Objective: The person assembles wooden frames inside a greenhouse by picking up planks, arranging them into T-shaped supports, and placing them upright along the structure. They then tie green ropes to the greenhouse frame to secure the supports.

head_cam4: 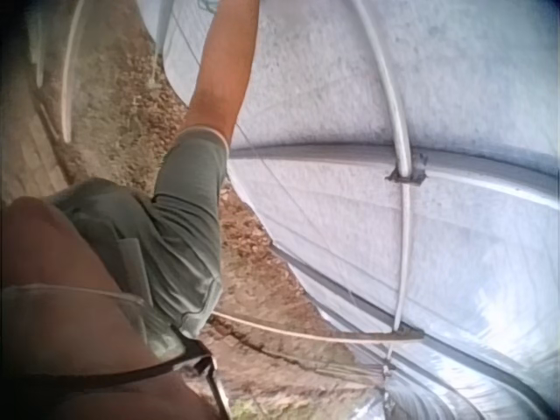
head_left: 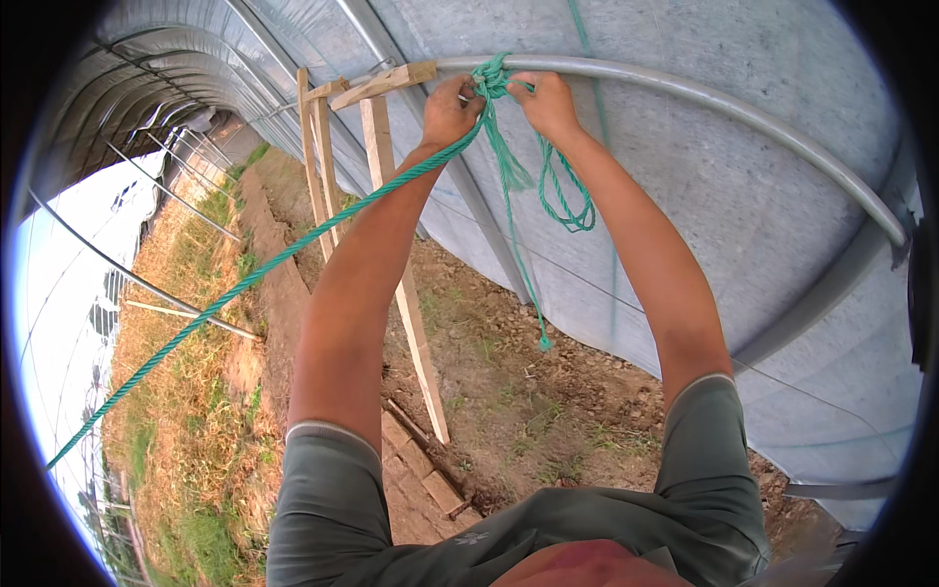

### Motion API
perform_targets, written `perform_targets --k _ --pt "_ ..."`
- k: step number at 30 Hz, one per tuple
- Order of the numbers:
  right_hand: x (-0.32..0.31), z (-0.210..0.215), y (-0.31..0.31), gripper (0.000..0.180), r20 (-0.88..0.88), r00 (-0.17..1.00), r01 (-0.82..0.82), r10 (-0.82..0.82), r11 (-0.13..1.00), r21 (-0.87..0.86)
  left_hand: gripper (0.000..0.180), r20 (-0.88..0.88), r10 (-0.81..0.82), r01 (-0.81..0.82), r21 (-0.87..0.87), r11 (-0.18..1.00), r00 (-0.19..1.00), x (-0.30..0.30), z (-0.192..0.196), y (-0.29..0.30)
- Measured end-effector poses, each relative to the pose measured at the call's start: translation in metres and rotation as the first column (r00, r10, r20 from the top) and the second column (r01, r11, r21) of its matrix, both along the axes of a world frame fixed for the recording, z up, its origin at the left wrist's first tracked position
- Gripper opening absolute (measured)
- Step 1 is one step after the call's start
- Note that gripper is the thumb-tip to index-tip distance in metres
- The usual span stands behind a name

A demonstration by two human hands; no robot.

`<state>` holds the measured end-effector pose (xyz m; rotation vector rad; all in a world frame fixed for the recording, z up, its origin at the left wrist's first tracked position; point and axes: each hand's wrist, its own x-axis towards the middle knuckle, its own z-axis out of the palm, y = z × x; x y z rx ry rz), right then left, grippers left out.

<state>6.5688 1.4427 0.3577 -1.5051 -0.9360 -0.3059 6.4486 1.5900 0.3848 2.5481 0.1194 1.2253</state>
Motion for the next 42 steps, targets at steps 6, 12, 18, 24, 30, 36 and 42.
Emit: perform_targets --k 6,12,18,24,30,36,42 --pt "-0.015 -0.008 0.000 0.033 0.097 0.991 0.093 -0.093 0.996 0.008 0.020 0.181 0.096 -0.151 0.316 0.937 0.979 -0.004 -0.008 -0.008" --pt "-0.045 -0.025 -0.033 0.041 0.158 0.973 0.186 -0.166 0.975 -0.121 0.020 0.219 0.208 -0.270 0.307 0.913 0.953 -0.015 -0.005 -0.021" --pt "-0.052 0.003 -0.045 0.030 0.589 0.701 0.493 -0.402 0.870 0.007 0.018 0.201 -0.033 0.017 0.084 0.996 0.979 -0.017 0.001 -0.038" --pt "-0.027 0.052 -0.026 0.016 0.794 0.575 0.498 -0.197 0.854 -0.149 0.020 0.247 0.124 -0.106 -0.084 0.991 0.961 -0.019 -0.015 -0.046" --pt "-0.039 0.047 -0.037 0.020 0.754 0.640 0.425 -0.149 0.886 -0.185 0.029 0.116 -0.078 0.125 -0.478 0.869 0.990 -0.027 -0.024 -0.050" --pt "-0.076 -0.009 -0.065 0.025 0.691 0.628 0.344 -0.359 0.924 0.168 0.018 -0.264 0.370 -0.365 0.071 0.928 0.891 -0.058 -0.001 -0.059" --pt "-0.092 -0.041 -0.094 0.033 0.677 0.606 0.386 -0.419 0.898 0.210 0.012 0.283 0.033 -0.134 0.345 0.929 0.959 -0.090 -0.036 -0.075"
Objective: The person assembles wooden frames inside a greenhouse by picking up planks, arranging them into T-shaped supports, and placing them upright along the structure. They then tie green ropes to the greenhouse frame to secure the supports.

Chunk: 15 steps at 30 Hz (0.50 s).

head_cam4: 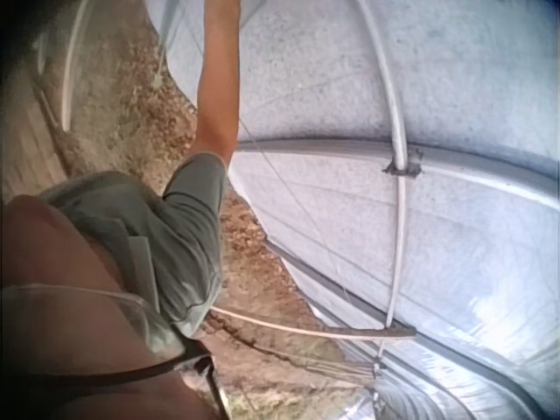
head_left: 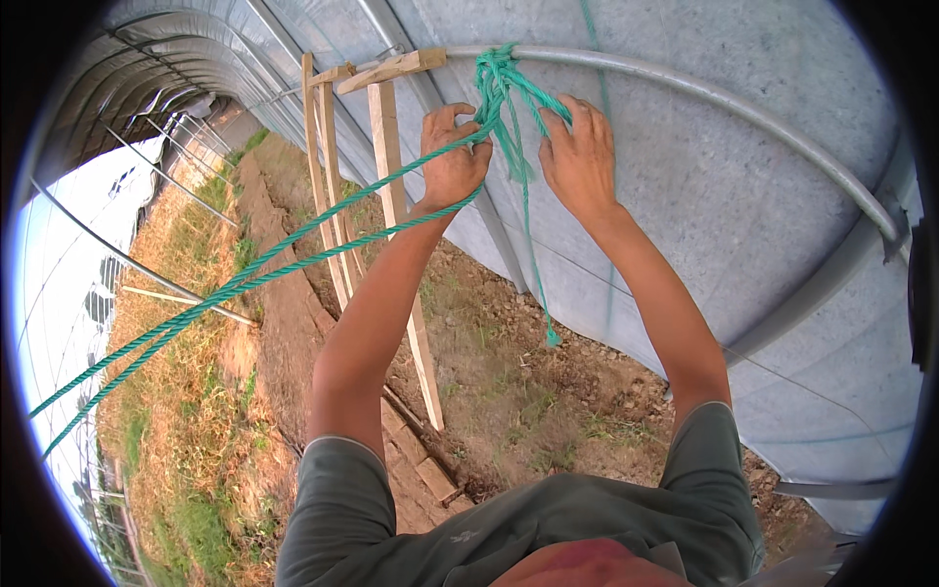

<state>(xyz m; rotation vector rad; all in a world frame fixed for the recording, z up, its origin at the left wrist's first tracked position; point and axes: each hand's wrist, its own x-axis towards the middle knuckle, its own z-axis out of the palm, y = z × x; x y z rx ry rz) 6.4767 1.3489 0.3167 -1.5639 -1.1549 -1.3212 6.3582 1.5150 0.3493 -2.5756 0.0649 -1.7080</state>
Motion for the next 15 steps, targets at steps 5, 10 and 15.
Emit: perform_targets --k 5,10,15 --pt "-0.025 -0.007 -0.020 0.042 0.029 0.999 -0.037 0.036 0.999 0.036 0.005 -0.124 -0.283 0.255 -0.202 0.945 0.951 -0.054 -0.021 -0.010" --pt "-0.055 -0.022 -0.015 0.035 -0.297 0.905 -0.295 0.304 0.953 0.074 0.016 0.086 -0.448 0.345 -0.770 0.537 0.890 -0.135 -0.052 -0.023" --pt "-0.058 -0.027 0.007 0.027 -0.600 0.536 -0.529 0.594 0.790 0.310 0.010 0.069 -0.209 0.195 -0.709 0.678 0.975 -0.189 -0.055 -0.024"
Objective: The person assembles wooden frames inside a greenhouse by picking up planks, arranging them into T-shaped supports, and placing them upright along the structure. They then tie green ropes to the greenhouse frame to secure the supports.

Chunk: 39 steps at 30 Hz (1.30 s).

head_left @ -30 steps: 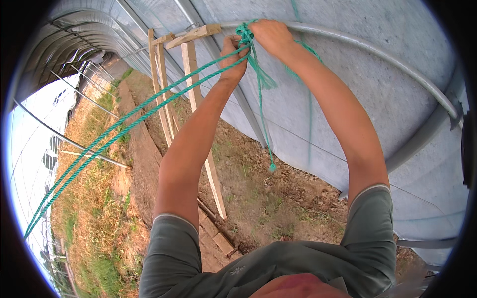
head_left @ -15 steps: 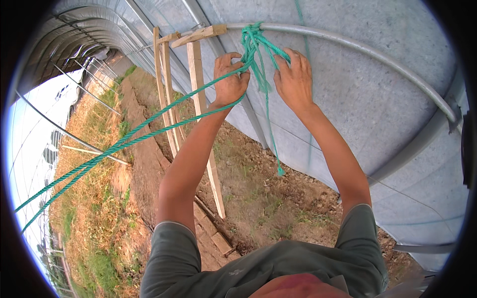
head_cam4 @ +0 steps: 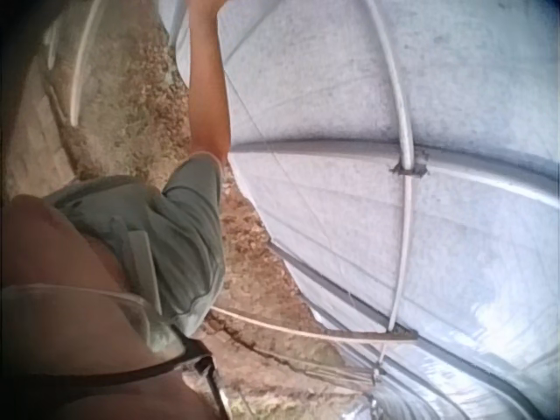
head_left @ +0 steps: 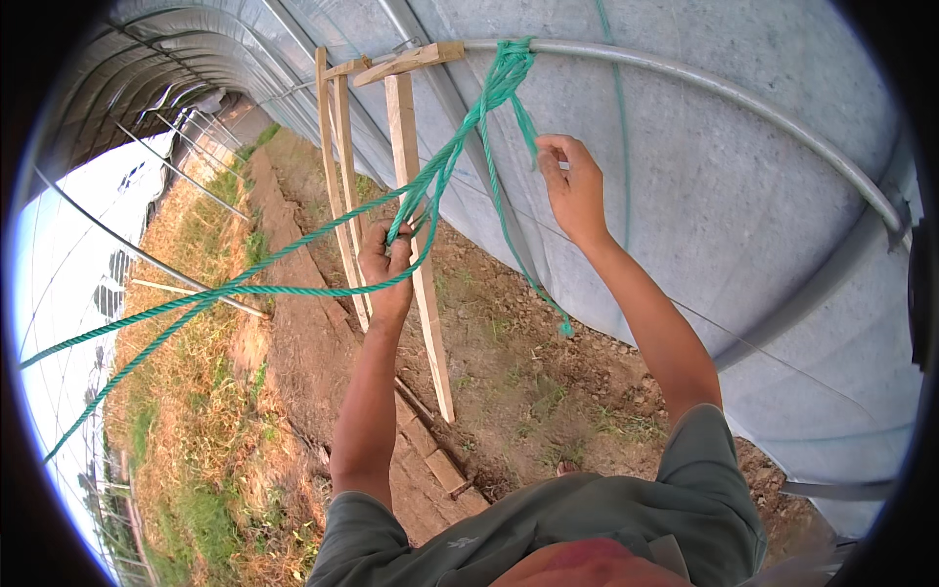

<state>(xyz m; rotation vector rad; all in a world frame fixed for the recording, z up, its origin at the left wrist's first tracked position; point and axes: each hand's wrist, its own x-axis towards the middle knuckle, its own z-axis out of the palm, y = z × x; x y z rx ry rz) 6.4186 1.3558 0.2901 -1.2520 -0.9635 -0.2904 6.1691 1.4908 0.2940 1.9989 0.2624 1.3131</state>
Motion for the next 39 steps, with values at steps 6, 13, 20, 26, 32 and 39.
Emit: perform_targets --k 6,13,20,26,32,39 --pt "0.001 0.009 0.009 0.032 -0.451 0.822 -0.342 0.349 0.934 0.099 0.014 -0.246 0.213 -0.117 0.353 0.928 0.945 -0.020 -0.012 -0.035" --pt "0.033 0.016 0.041 0.039 -0.151 0.984 0.088 -0.092 0.996 -0.031 0.027 -0.235 0.572 -0.237 0.740 0.629 0.786 0.004 -0.040 -0.027" --pt "0.056 0.060 0.061 0.040 -0.247 0.969 -0.034 -0.013 0.982 -0.184 0.042 -0.067 0.611 -0.343 0.776 0.528 0.789 0.034 -0.016 -0.038" --pt "-0.031 0.033 -0.005 0.040 -0.147 0.988 0.044 -0.043 0.999 0.001 0.028 -0.057 0.168 -0.082 0.695 0.715 0.984 0.079 0.052 -0.067" --pt "-0.121 -0.070 -0.062 0.031 -0.230 0.969 -0.138 0.090 0.970 -0.201 0.024 0.031 0.177 -0.165 0.544 0.823 0.984 0.193 0.115 -0.013" --pt "-0.233 -0.201 -0.131 0.020 0.246 0.794 -0.414 0.555 0.792 -0.449 0.048 -0.345 0.263 -0.202 0.201 0.958 0.901 0.281 0.099 0.061"
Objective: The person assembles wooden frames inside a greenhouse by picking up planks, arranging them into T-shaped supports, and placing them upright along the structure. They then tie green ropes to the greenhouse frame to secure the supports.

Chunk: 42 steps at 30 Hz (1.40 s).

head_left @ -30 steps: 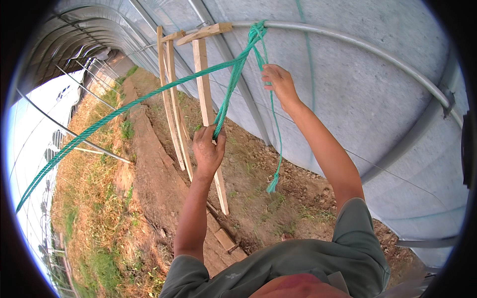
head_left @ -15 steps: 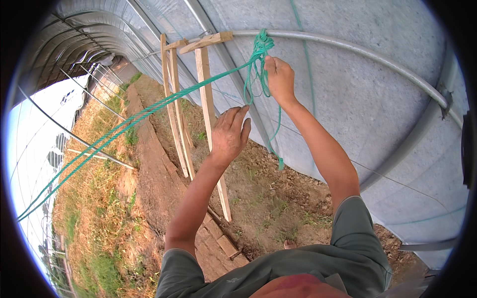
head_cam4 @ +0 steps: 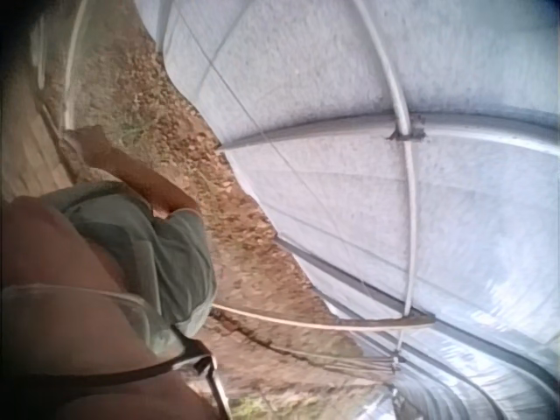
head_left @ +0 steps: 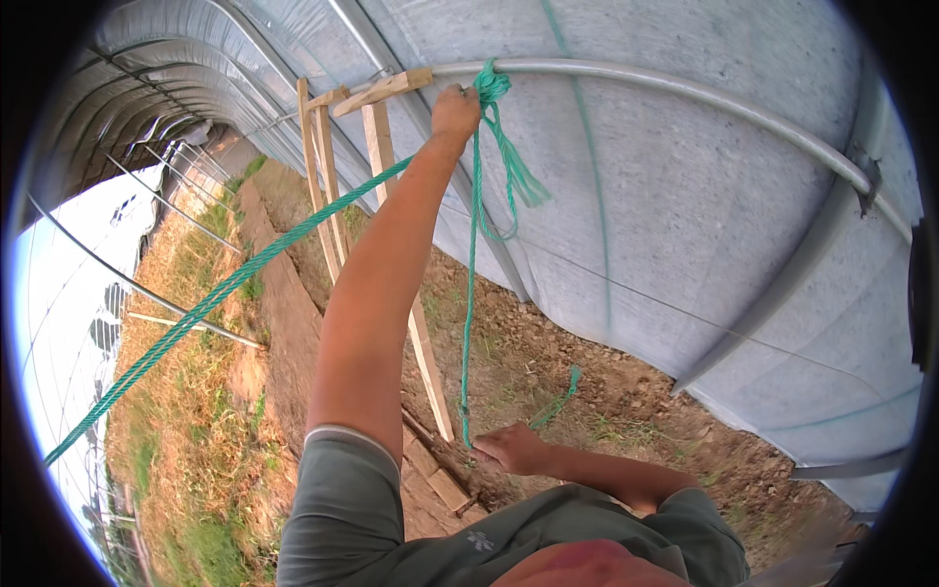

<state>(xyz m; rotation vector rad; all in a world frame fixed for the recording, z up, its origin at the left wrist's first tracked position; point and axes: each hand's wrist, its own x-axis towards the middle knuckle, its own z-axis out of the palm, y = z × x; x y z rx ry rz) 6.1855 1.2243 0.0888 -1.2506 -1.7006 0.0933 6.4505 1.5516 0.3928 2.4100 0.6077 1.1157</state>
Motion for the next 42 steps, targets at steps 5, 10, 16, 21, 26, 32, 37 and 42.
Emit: perform_targets --k 5,10,16,21,26,32,37,42 --pt "-0.017 -0.128 -0.054 0.023 0.164 0.888 -0.288 0.430 0.797 -0.531 0.052 -0.084 -0.062 0.060 -0.034 0.998 0.994 0.008 -0.011 0.017" --pt "0.031 -0.236 -0.129 0.022 0.165 0.930 -0.055 0.328 0.570 -0.819 0.051 0.007 -0.170 0.169 -0.134 0.976 0.985 0.006 -0.007 0.000" --pt "0.056 -0.285 -0.219 0.024 0.312 0.947 0.318 -0.072 0.320 -0.893 0.040 0.139 -0.319 0.344 -0.508 0.790 0.938 0.015 0.010 -0.015" --pt "0.067 -0.280 -0.258 0.030 0.293 0.947 0.318 -0.128 0.291 -0.902 0.025 -0.117 -0.071 0.044 -0.220 0.974 0.991 0.010 0.011 -0.010" --pt "0.085 -0.285 -0.248 0.038 0.250 0.941 0.283 -0.227 0.124 -0.951 0.028 -0.216 0.072 0.000 0.319 0.948 0.974 -0.035 0.012 0.005" --pt "0.128 -0.232 -0.142 0.048 0.138 0.929 0.234 -0.342 0.259 -0.937 0.026 -0.285 0.097 0.020 0.384 0.923 0.954 -0.152 -0.017 -0.019" --pt "0.158 -0.064 -0.012 0.054 -0.131 0.907 0.319 -0.401 0.854 -0.411 0.026 -0.005 0.030 -0.030 0.019 0.999 1.000 -0.216 -0.027 -0.061" --pt "0.220 0.115 0.112 0.055 -0.261 0.690 0.719 -0.675 0.601 0.349 0.030 0.322 -0.036 0.076 -0.111 0.991 0.946 -0.254 -0.031 -0.111"
